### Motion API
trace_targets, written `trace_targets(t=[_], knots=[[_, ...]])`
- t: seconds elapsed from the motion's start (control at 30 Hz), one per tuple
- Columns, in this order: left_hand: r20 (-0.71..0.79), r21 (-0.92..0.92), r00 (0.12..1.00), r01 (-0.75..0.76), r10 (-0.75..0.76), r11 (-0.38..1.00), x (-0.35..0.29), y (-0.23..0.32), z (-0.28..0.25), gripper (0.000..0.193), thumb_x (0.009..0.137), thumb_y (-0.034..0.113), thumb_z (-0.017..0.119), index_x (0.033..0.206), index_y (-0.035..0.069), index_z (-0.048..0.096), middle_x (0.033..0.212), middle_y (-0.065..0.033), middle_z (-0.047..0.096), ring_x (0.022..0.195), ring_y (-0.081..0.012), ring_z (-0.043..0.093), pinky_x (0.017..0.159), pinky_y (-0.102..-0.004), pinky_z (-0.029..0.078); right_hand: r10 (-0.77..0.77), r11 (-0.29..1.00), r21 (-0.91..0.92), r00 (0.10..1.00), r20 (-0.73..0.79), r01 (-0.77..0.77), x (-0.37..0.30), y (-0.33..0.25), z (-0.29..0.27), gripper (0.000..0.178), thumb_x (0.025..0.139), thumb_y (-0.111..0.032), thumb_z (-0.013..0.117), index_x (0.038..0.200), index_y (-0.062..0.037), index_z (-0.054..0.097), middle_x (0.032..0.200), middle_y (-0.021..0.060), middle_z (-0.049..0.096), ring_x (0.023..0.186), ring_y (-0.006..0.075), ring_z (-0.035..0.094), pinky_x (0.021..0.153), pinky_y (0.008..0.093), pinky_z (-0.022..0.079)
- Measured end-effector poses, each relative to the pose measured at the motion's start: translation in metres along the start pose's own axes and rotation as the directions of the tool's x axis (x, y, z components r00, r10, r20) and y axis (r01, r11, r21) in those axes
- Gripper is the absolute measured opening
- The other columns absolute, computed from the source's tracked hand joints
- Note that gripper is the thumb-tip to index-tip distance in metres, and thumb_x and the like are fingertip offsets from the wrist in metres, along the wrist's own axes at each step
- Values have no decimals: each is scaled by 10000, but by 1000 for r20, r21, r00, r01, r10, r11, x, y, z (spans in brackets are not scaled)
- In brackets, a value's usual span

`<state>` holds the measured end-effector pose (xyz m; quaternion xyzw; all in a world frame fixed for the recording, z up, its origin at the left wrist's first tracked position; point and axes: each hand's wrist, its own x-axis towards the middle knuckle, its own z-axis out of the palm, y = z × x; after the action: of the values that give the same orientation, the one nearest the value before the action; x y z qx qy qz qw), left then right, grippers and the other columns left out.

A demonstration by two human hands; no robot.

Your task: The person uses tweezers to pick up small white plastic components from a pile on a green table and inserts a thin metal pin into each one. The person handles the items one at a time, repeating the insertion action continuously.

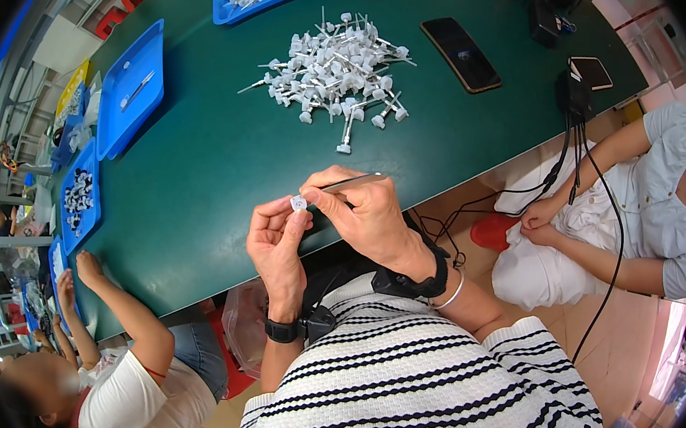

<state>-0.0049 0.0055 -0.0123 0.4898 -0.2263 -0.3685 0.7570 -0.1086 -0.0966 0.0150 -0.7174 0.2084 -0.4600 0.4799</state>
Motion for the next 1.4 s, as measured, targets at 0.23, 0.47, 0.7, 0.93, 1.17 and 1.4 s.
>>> trace_targets(t=[0.23, 0.47, 0.7, 0.93, 1.17, 1.4], knots=[[-3, 10, 1000, -2, 2, 1000, -2, 1, -1, 262, 893, 41, 714, 1111, -18, 581, 1044, -111, 685, 894, -130, 659, 793, -255, 548, 83, 996, -46, 991, 103, -79, -4, -2, -6, 118, 940, -67, 658, 977, 34, 706, 925, 68, 715, 795, 111, 644, 690, 239, 521], [8, 17, 1000, -4, 4, 1000, -2, 1, -1, 256, 895, 40, 710, 1109, -18, 580, 1043, -110, 685, 900, -130, 658, 794, -258, 548, 25, 1000, 16, 999, 35, -26, -3, 1, -2, 104, 916, -67, 679, 916, 34, 704, 867, 82, 715, 670, 141, 624, 580, 259, 484], [11, 8, 1000, 1, -1, 1000, -3, 1, -2, 251, 895, 33, 708, 1106, -19, 582, 1048, -111, 686, 907, -130, 658, 798, -259, 549, -4, 1000, 18, 1000, 9, 4, -3, 1, -1, 112, 904, -77, 691, 891, 33, 707, 833, 85, 716, 602, 153, 616, 524, 267, 466], [10, 19, 1000, -2, 2, 1000, -3, 0, -2, 241, 895, 2, 695, 1108, -19, 583, 1061, -115, 681, 932, -132, 655, 821, -264, 547, -36, 999, -6, 999, 26, 36, -1, -1, -2, 83, 899, -61, 685, 900, 20, 707, 829, 90, 712, 622, 175, 631, 547, 283, 491], [-20, 17, 1000, -18, 18, 1000, -2, -2, -2, 246, 891, -31, 684, 1113, -20, 579, 1074, -115, 677, 962, -135, 648, 858, -259, 534, -24, 994, -100, 989, 148, 39, 6, -8, -2, 80, 887, -52, 693, 901, 27, 696, 837, 85, 706, 670, 171, 648, 600, 281, 511], [21, 3, 997, 78, -78, 997, 2, 6, -4, 342, 906, 2, 657, 1234, -31, 568, 1076, -115, 690, 930, -127, 654, 802, -244, 530, 39, 999, -41, 991, 129, -34, 8, -13, -14, 114, 910, -75, 691, 963, 26, 704, 905, 88, 719, 787, 136, 663, 697, 259, 527]])
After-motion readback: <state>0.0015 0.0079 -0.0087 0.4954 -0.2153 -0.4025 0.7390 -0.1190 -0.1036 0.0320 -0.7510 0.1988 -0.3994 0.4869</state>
